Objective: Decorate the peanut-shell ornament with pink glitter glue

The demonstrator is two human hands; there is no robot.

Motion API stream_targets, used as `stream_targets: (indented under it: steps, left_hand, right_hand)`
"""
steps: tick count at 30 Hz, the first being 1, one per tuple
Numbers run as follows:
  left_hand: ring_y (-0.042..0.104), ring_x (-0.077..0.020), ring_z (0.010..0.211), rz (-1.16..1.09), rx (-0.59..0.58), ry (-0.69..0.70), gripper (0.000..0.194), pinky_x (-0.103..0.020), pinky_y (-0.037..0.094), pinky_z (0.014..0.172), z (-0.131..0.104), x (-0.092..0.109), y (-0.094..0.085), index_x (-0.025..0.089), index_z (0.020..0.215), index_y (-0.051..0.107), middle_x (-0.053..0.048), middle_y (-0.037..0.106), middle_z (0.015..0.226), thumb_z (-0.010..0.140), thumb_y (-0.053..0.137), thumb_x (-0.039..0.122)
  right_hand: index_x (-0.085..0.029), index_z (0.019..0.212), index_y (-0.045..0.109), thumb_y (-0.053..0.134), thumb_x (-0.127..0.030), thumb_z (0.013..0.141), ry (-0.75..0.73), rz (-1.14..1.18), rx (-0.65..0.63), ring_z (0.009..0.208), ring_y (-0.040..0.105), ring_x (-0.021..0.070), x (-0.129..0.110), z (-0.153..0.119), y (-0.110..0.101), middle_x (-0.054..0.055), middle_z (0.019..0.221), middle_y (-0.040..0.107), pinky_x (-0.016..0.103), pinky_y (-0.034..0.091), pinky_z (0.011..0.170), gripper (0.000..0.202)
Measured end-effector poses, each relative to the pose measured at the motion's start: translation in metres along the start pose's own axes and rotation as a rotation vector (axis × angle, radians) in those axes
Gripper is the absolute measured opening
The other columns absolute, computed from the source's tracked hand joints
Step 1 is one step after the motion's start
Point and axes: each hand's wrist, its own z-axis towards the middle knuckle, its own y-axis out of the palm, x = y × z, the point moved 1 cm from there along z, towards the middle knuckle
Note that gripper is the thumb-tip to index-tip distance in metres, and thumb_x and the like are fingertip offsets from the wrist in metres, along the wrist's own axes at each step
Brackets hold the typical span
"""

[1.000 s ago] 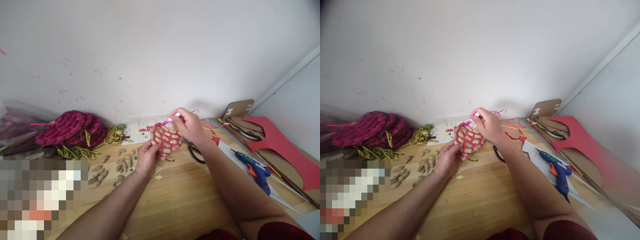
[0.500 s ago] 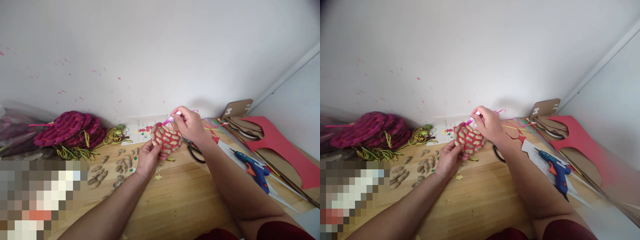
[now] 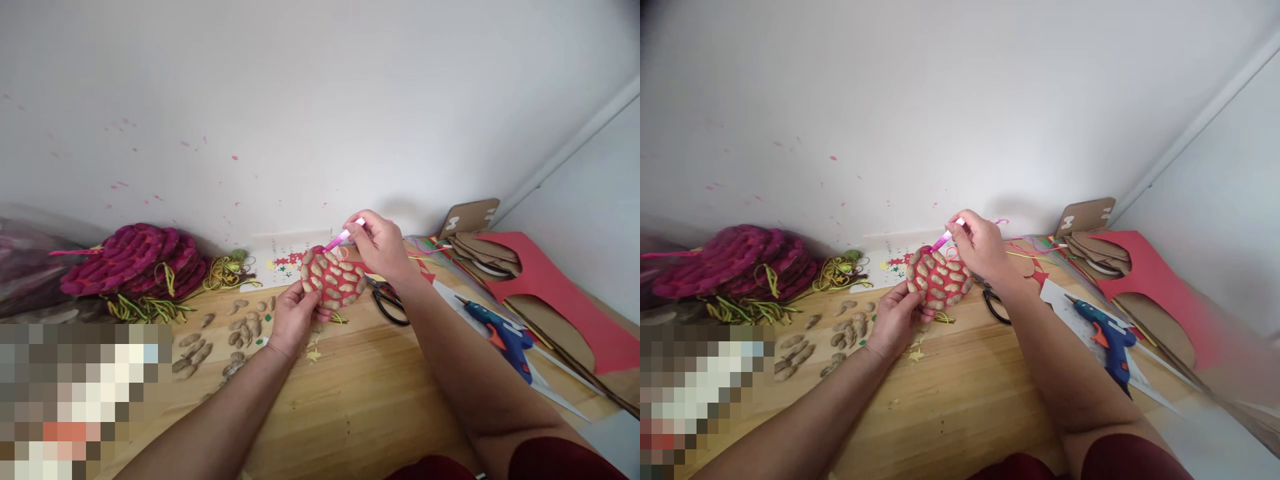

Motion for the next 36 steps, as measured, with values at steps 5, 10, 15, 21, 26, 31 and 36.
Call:
stream_targets:
  steps: [5, 10, 15, 21, 26, 31, 36]
  left_hand:
    - [0.062, -0.0133, 0.044, -0.006, 0.011, 0.003, 0.028, -0.023, 0.051, 0.044, 0.001, -0.001, 0.000, 0.014, 0.081, 0.066, -0.001, 0.070, 0.061, 0.061, 0.080, 0.029]
    - [0.063, -0.0137, 0.046, -0.029, 0.007, 0.006, 0.032, -0.024, 0.053, 0.047, 0.002, -0.002, -0.001, 0.014, 0.080, 0.066, 0.000, 0.068, 0.061, 0.060, 0.083, 0.032]
    - [0.064, -0.0137, 0.049, -0.012, 0.007, -0.002, 0.033, -0.024, 0.054, 0.048, 0.002, -0.002, -0.001, 0.014, 0.082, 0.067, -0.001, 0.070, 0.065, 0.062, 0.084, 0.033]
    - [0.065, -0.0137, 0.050, 0.015, 0.015, 0.009, 0.032, -0.021, 0.047, 0.042, 0.001, -0.002, -0.001, 0.014, 0.083, 0.066, -0.003, 0.072, 0.070, 0.064, 0.083, 0.034]
    - [0.063, -0.0124, 0.047, 0.030, 0.005, 0.016, 0.030, -0.018, 0.041, 0.037, 0.002, -0.002, -0.001, 0.014, 0.083, 0.066, -0.001, 0.070, 0.068, 0.065, 0.081, 0.033]
    - [0.062, -0.0118, 0.047, 0.042, -0.004, 0.044, 0.027, -0.017, 0.037, 0.034, 0.004, -0.004, -0.003, 0.014, 0.082, 0.066, -0.002, 0.070, 0.070, 0.066, 0.080, 0.031]
    - [0.062, -0.0116, 0.046, 0.049, 0.001, 0.063, 0.024, -0.017, 0.036, 0.033, 0.005, -0.004, -0.002, 0.014, 0.081, 0.066, -0.001, 0.068, 0.067, 0.068, 0.078, 0.030]
  right_hand:
    - [-0.022, 0.090, 0.066, 0.054, -0.044, 0.098, 0.005, -0.009, 0.121, 0.059, 0.053, 0.0134, 0.014, 0.006, -0.013, -0.003, 0.065, 0.060, 0.027, 0.041, 0.061, 0.027]
    - [-0.021, 0.090, 0.065, 0.054, -0.049, 0.096, 0.104, -0.080, 0.394, 0.064, 0.058, 0.0162, 0.042, 0.016, -0.037, 0.000, 0.071, 0.066, 0.029, 0.044, 0.065, 0.031]
    - [-0.020, 0.085, 0.070, 0.056, -0.047, 0.093, 0.165, -0.321, 0.384, 0.071, 0.058, 0.0198, 0.068, 0.015, -0.041, 0.004, 0.074, 0.070, 0.032, 0.043, 0.071, 0.031]
    - [-0.019, 0.078, 0.073, 0.059, -0.043, 0.091, 0.135, -0.431, 0.205, 0.078, 0.060, 0.0230, 0.085, 0.010, -0.022, 0.008, 0.079, 0.074, 0.037, 0.043, 0.084, 0.031]
    - [-0.019, 0.079, 0.075, 0.063, -0.043, 0.088, 0.145, -0.456, 0.171, 0.084, 0.060, 0.0249, 0.093, 0.008, -0.014, 0.010, 0.082, 0.074, 0.041, 0.042, 0.092, 0.027]
    - [-0.021, 0.076, 0.073, 0.063, -0.046, 0.088, 0.137, -0.441, 0.218, 0.083, 0.057, 0.0249, 0.088, 0.008, -0.017, 0.008, 0.078, 0.071, 0.041, 0.043, 0.089, 0.030]
    - [-0.021, 0.076, 0.071, 0.058, -0.048, 0.092, 0.105, -0.370, 0.305, 0.080, 0.059, 0.0239, 0.077, 0.010, -0.023, 0.006, 0.076, 0.072, 0.036, 0.043, 0.079, 0.033]
